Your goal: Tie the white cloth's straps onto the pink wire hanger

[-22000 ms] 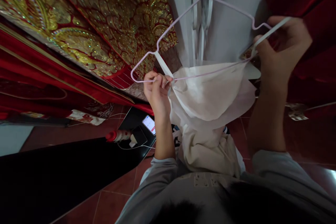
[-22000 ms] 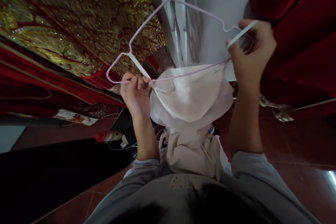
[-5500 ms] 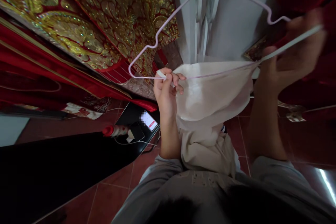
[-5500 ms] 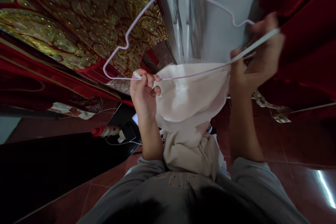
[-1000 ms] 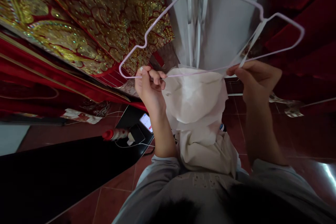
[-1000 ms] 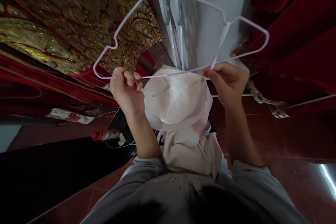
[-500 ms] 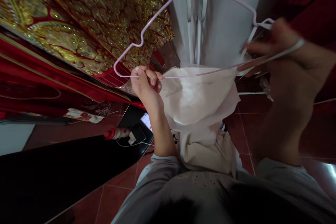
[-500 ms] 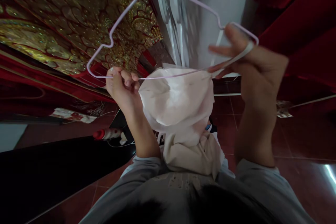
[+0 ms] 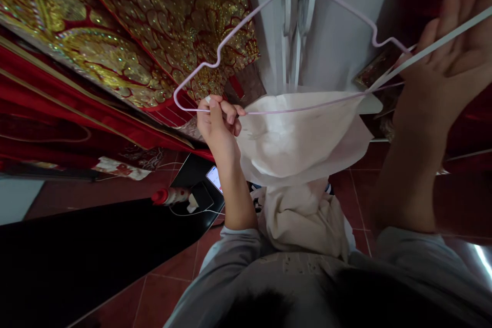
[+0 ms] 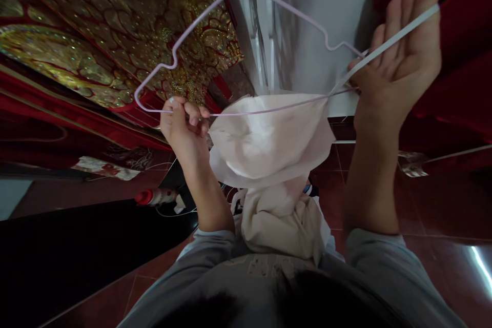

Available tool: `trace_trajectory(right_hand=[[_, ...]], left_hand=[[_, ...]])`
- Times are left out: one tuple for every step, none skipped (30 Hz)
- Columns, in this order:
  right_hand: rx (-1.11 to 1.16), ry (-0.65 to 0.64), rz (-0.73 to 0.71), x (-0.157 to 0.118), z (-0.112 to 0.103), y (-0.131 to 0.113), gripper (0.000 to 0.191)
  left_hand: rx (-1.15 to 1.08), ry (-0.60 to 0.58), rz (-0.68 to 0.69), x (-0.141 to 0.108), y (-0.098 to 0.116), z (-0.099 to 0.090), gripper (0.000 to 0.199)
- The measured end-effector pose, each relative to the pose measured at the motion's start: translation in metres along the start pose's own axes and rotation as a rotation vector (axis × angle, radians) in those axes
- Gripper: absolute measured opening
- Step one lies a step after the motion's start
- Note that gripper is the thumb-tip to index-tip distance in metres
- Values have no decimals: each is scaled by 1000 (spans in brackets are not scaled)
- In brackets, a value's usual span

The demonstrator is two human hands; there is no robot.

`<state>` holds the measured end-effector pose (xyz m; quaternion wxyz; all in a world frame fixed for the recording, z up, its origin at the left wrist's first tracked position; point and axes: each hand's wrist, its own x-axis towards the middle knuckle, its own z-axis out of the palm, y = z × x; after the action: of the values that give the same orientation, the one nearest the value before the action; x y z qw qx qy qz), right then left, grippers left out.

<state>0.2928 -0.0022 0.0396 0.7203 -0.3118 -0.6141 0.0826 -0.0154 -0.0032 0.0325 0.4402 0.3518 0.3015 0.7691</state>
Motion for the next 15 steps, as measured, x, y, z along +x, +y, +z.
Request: trace_trajectory(right_hand=[[-13, 18, -12, 1, -3, 3, 50], [-37, 80, -43, 1, -6, 9, 49], [-66, 170, -95, -1, -8, 17, 47], [-97, 267, -155, -5, -10, 24, 45], [-132, 359, -216, -10, -10, 29, 41], [-175, 438, -274, -16, -9, 31, 38], [-221, 503, -329, -22, -8, 29, 36], [-279, 523, -357, -29, -5, 24, 39], [-345, 467, -342, -35, -2, 16, 43], [-406, 350, -297, -39, 2, 7, 47], [-451, 170, -223, -42, 6, -3, 50], [-470, -42, -136, -44, 10, -12, 52], [-467, -249, -54, -44, 14, -19, 51], [-449, -408, 2, -43, 18, -25, 50], [-424, -497, 31, -42, 20, -28, 49]], left_hand=[[5, -13, 7, -1, -1, -1, 23], [9, -27, 12, -1, -3, -1, 22], [9, -40, 17, -2, -4, -2, 22], [5, -50, 21, -3, -5, -2, 21], [-2, -54, 25, -3, -5, -1, 21], [-6, -54, 24, -2, -5, -1, 20], [-7, -48, 22, -2, -5, 0, 20], [-5, -34, 17, -2, -4, 1, 20], [1, -16, 12, -2, -4, 2, 20], [7, -1, 4, -2, -4, 4, 19], [12, 8, -6, -3, -4, 5, 18], [16, 10, -16, -5, -4, 6, 16], [21, 8, -24, -7, -5, 7, 15], [32, 7, -25, -8, -6, 7, 13], [48, 13, -12, -10, -7, 5, 13]])
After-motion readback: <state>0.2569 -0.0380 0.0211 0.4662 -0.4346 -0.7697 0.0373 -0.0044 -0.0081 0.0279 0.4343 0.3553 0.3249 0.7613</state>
